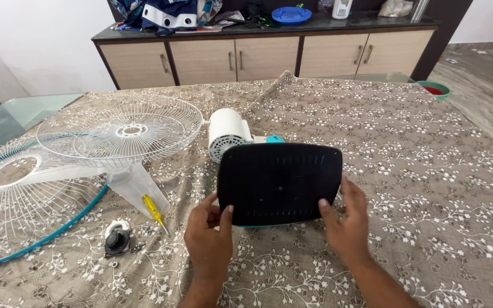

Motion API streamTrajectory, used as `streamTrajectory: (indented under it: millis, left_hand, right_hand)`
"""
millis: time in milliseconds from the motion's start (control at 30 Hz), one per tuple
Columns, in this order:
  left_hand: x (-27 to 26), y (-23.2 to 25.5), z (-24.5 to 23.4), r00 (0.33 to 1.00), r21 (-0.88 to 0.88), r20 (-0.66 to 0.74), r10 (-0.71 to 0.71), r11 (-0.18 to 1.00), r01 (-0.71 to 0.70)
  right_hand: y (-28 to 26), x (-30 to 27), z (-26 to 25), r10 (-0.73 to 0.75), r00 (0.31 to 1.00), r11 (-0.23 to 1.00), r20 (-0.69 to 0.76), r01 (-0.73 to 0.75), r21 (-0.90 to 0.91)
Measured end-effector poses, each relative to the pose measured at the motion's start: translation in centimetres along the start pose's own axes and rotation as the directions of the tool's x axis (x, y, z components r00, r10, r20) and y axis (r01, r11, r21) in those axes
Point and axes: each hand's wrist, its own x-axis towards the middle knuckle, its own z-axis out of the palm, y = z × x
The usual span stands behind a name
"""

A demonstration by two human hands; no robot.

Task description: The person uses a yellow screwdriver to tighten screws on the back of a teal fan housing, connects wires to a white socket, and secures a black rubber mat over the housing. The fan blades and motor are visible on the table but not handled.

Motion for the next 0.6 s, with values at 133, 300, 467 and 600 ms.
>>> streamTrajectory:
  millis: [133,300,467,600]
  left_hand:
    - [-0.2,-1.5,0.0,0.995,0.012,-0.045,0.092,0.996,-0.092]
    - [-0.5,-2.8,0.6,0.998,0.042,-0.036,0.050,0.998,-0.049]
    - [-0.5,-2.9,0.9,1.000,0.049,0.002,-0.003,0.999,0.003]
    - [-0.3,-2.7,0.9,1.000,0.083,0.013,0.027,0.996,-0.028]
  right_hand:
    - [0.7,-0.4,0.8,0.070,0.985,0.987,0.158,-0.091,0.131]
    - [1.3,-0.6,1.0,0.134,0.976,0.937,0.173,-0.182,0.297]
    - [1.2,-0.7,1.3,0.094,0.987,0.914,0.127,-0.136,0.381]
    - [0.6,-0.5,1.2,0.137,0.982,0.929,0.133,-0.174,0.328]
